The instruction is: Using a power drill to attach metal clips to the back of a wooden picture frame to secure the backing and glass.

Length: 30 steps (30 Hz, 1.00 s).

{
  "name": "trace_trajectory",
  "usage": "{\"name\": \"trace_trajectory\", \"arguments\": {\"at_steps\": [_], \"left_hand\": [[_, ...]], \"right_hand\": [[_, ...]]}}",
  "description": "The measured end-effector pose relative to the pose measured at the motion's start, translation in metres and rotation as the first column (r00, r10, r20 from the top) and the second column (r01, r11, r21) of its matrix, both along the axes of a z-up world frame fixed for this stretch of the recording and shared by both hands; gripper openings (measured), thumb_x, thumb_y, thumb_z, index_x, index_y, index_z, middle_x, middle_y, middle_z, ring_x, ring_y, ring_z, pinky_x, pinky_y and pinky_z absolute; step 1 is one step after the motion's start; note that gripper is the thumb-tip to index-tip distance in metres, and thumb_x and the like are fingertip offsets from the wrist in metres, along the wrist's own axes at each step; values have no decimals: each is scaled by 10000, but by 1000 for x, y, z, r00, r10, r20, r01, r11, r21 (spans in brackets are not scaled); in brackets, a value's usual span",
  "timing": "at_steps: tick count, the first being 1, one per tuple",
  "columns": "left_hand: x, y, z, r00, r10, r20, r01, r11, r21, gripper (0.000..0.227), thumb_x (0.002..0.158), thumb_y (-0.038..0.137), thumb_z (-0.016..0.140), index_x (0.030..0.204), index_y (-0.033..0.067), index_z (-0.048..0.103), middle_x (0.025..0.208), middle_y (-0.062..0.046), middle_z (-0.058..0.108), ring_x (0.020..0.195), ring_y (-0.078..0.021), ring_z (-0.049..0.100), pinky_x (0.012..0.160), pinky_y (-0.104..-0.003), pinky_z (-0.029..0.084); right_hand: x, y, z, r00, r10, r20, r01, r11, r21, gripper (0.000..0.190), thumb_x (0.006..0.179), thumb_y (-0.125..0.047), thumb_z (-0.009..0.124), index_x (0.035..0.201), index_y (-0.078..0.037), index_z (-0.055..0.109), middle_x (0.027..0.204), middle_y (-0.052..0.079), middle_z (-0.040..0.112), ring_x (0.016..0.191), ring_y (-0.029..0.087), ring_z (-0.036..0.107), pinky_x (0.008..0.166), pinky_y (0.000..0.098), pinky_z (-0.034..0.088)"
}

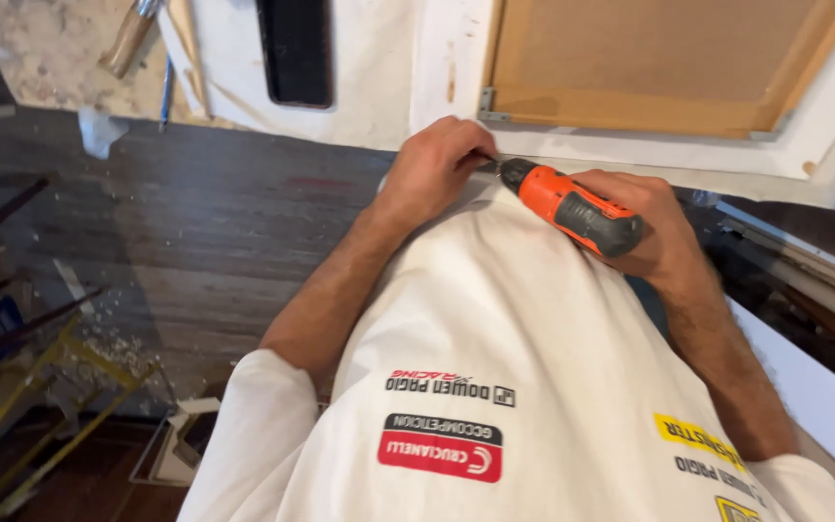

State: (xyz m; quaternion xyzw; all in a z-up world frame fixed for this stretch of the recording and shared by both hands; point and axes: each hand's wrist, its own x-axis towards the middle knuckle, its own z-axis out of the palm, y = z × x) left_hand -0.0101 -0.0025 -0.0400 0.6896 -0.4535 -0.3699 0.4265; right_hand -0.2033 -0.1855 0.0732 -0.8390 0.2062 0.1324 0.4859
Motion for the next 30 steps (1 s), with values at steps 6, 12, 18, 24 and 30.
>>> {"name": "trace_trajectory", "arguments": {"at_steps": [6, 12, 18, 24, 30], "left_hand": [[-9, -11, -17, 983, 185, 4, -184, 980, -75, 397, 845, -149, 619, 1134, 121, 586, 1138, -28, 663, 970, -215, 689, 792, -315, 546], [-8, -23, -31, 917, 375, -140, -295, 870, 395, 353, 874, 134, 813, 1054, 153, 509, 849, 27, 566, 733, -153, 538, 655, -325, 478], [-9, -20, -38, 915, 373, -155, -313, 897, 312, 342, 881, 50, 787, 1065, 135, 512, 834, 5, 553, 724, -159, 521, 645, -315, 469], [-10, -18, -43, 927, 355, -119, -314, 910, 271, 343, 866, 26, 767, 1046, 155, 505, 837, 18, 519, 714, -148, 514, 626, -310, 459], [-10, -19, -43, 924, 360, -125, -313, 904, 290, 351, 854, 35, 777, 1031, 167, 503, 837, 30, 509, 716, -145, 505, 635, -311, 457]], "right_hand": [[14, 6, -7, 994, 105, 25, -97, 974, -205, 361, 847, -27, 591, 1191, 2, 695, 1092, 127, 761, 895, 333, 685, 813, 422, 472], [17, 11, -20, 996, 83, -33, -89, 939, -333, 364, 843, -56, 598, 1194, -36, 695, 973, 80, 725, 785, 274, 629, 678, 411, 408], [18, 10, -26, 995, 83, -58, -97, 942, -321, 383, 832, -61, 597, 1203, -47, 689, 946, 61, 707, 750, 279, 603, 668, 422, 393], [28, 7, -22, 990, 113, -81, -133, 942, -310, 340, 814, -72, 610, 1142, -38, 691, 853, 78, 670, 673, 309, 562, 616, 429, 416], [41, 6, -9, 990, 70, -123, -96, 970, -223, 340, 806, -77, 617, 1136, -34, 682, 832, 80, 658, 660, 298, 535, 620, 427, 413]]}}
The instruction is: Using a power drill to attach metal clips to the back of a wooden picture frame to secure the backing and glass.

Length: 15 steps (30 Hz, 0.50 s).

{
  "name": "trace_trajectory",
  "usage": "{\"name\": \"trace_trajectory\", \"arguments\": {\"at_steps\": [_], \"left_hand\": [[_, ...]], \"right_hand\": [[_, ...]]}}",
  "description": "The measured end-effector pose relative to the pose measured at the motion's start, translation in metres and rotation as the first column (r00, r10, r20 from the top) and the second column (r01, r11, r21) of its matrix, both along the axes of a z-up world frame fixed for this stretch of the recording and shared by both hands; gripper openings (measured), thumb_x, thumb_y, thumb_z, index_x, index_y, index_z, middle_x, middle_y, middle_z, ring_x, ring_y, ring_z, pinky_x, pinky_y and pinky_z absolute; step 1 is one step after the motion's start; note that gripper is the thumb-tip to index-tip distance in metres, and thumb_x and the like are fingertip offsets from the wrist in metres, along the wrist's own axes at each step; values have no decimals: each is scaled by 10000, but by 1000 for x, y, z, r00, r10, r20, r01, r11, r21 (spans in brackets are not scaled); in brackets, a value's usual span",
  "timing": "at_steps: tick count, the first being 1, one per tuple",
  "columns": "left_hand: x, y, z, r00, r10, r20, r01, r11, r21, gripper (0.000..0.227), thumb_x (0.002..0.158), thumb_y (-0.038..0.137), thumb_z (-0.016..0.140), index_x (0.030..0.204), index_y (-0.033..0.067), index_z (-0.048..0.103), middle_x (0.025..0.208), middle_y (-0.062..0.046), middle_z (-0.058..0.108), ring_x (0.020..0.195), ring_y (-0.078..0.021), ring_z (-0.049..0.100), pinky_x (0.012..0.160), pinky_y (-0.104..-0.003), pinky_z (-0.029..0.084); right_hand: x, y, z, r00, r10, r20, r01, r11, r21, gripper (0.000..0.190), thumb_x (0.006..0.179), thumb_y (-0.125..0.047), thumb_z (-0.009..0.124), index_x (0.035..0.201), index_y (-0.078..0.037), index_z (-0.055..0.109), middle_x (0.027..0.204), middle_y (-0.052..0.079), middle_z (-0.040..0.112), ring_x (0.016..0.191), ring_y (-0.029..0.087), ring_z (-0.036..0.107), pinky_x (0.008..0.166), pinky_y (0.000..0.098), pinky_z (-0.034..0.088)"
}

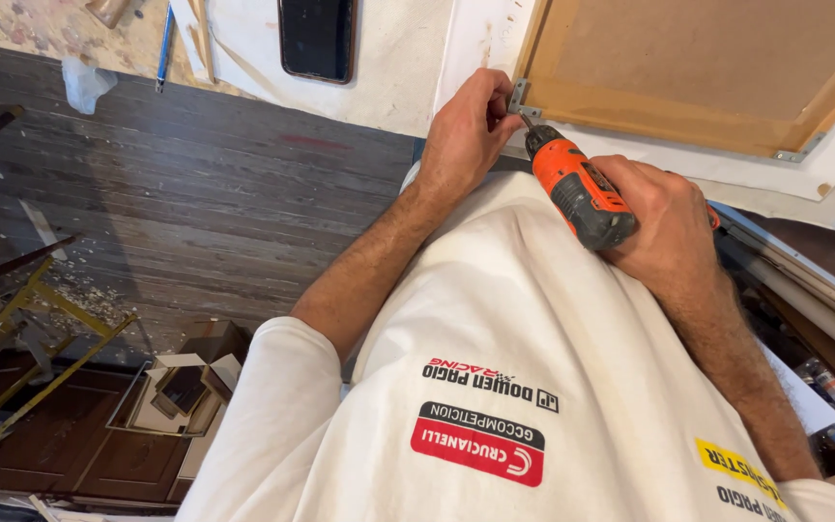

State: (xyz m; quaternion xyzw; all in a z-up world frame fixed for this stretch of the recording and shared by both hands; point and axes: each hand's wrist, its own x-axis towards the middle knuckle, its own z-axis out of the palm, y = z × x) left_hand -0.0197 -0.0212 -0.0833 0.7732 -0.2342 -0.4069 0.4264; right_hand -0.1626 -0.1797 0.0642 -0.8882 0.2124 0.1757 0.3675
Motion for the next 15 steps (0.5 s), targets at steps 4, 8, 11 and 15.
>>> {"name": "trace_trajectory", "arguments": {"at_steps": [4, 8, 11, 15], "left_hand": [[1, 0, -1, 1000, 3, 12, -3, 1000, -12, 330, 836, 50, 750, 1032, 165, 511, 848, 21, 529, 722, -162, 535, 666, -330, 467], [1, 1, -4, 1000, 4, 30, -3, 1000, -19, 331, 822, 60, 756, 1018, 165, 512, 858, 13, 554, 729, -173, 557, 673, -340, 478], [5, 4, 1, 1000, -10, 28, 11, 998, -54, 362, 848, 54, 776, 1040, 171, 492, 876, -7, 554, 731, -197, 556, 643, -359, 472], [10, 4, 4, 999, -41, 17, 42, 998, -52, 351, 876, 88, 770, 1053, 167, 478, 865, -13, 550, 723, -221, 554, 620, -387, 467]], "right_hand": [[17, 1, 12, 987, -54, -152, 57, 998, 13, 292, 860, -184, 633, 1119, -65, 696, 799, 118, 668, 663, 353, 542, 639, 453, 425], [34, 6, 17, 939, -74, -335, 42, 994, -103, 280, 879, -359, 700, 1002, -112, 653, 707, 149, 658, 705, 502, 565, 664, 537, 447], [44, 3, 18, 930, -51, -365, 3, 991, -132, 286, 893, -394, 732, 955, -116, 703, 812, 182, 728, 825, 497, 661, 707, 556, 498], [55, -9, 19, 939, -14, -345, -26, 994, -110, 359, 781, -260, 784, 1109, -115, 770, 893, 184, 758, 833, 465, 691, 718, 527, 517]]}}
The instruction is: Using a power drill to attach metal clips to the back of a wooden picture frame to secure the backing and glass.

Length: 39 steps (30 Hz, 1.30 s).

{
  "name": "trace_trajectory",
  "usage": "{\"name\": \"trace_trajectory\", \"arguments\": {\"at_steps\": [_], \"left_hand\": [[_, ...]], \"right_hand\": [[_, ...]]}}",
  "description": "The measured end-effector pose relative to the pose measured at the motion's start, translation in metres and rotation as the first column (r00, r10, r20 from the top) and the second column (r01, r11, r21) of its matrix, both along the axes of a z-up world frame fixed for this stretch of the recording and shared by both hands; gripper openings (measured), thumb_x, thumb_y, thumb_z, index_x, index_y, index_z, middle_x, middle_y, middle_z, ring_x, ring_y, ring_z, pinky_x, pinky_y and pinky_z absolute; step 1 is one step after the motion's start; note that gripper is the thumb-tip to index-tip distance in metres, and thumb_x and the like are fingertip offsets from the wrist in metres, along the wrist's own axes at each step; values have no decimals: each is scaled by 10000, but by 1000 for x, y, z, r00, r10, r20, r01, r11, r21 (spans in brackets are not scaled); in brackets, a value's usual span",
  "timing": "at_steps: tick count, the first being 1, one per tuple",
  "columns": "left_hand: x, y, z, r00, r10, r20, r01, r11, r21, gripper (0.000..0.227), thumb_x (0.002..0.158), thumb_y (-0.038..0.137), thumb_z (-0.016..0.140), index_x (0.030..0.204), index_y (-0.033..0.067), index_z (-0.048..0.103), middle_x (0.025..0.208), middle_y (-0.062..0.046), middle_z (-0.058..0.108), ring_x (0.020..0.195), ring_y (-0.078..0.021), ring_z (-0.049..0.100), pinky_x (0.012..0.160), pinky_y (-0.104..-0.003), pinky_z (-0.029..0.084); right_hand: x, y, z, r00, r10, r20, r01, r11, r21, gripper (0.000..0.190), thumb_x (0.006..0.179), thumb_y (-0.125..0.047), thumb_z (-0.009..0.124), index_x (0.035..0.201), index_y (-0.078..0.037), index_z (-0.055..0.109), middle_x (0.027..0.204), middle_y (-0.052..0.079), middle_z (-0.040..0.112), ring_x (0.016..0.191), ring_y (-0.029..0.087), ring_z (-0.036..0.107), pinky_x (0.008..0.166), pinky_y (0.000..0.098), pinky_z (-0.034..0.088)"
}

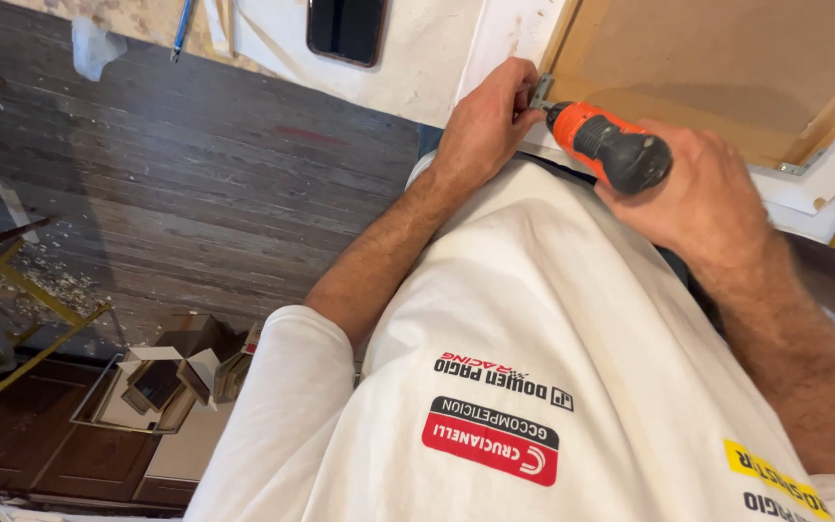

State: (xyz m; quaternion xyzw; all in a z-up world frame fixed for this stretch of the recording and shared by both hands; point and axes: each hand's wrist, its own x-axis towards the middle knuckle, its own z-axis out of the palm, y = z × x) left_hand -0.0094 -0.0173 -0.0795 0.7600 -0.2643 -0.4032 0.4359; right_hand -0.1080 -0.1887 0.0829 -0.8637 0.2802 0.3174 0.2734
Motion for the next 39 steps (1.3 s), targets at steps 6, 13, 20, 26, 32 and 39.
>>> {"name": "trace_trajectory", "arguments": {"at_steps": [6, 13, 20, 26, 32, 39], "left_hand": [[-4, 1, -10, 999, -11, 33, 12, 1000, -12, 347, 855, 39, 733, 1046, 169, 474, 845, -5, 563, 691, -221, 546, 601, -392, 466], [-2, 1, -8, 998, -35, 52, 36, 999, -25, 347, 838, 29, 716, 1045, 169, 475, 829, -14, 586, 684, -233, 547, 598, -403, 461], [0, 0, -9, 997, -45, 64, 49, 997, -64, 343, 853, 28, 687, 1080, 160, 465, 813, -21, 590, 684, -240, 566, 598, -407, 468], [3, -1, -3, 998, -36, 43, 37, 998, -44, 324, 828, 28, 671, 1049, 153, 470, 799, -42, 589, 685, -260, 568, 599, -416, 442], [11, 6, -8, 996, -88, 16, 88, 996, 15, 378, 844, 109, 697, 1135, 159, 461, 852, -68, 685, 784, -340, 664, 717, -451, 488], [18, 11, 9, 999, -28, 44, 24, 995, 94, 366, 859, 113, 720, 1160, 135, 512, 829, -55, 701, 773, -277, 673, 765, -410, 512]], "right_hand": [[7, 6, 6, 987, 64, -147, -78, 993, -85, 349, 922, -426, 683, 901, -78, 663, 715, 213, 657, 752, 514, 585, 692, 538, 476], [4, 8, 3, 990, 30, -137, -41, 996, -78, 181, 860, -271, 651, 948, -116, 683, 728, 166, 669, 722, 474, 589, 664, 513, 476], [2, 8, -1, 983, 54, -176, -72, 992, -101, 184, 844, -288, 639, 858, -105, 627, 648, 156, 606, 666, 444, 554, 629, 501, 456], [-15, 5, -9, 993, 110, -48, -115, 987, -114, 336, 886, -425, 702, 874, -103, 607, 645, 170, 596, 637, 455, 558, 599, 539, 444], [-80, -18, -14, 911, 176, 374, -142, 983, -115, 476, 833, -181, 716, 1289, -42, 713, 1039, 166, 761, 842, 386, 697, 753, 472, 511], [-184, -160, -30, 955, -137, 262, 213, 934, -287, 753, 698, 131, 741, 1428, 132, 557, 1271, 332, 644, 1090, 466, 629, 970, 502, 482]]}}
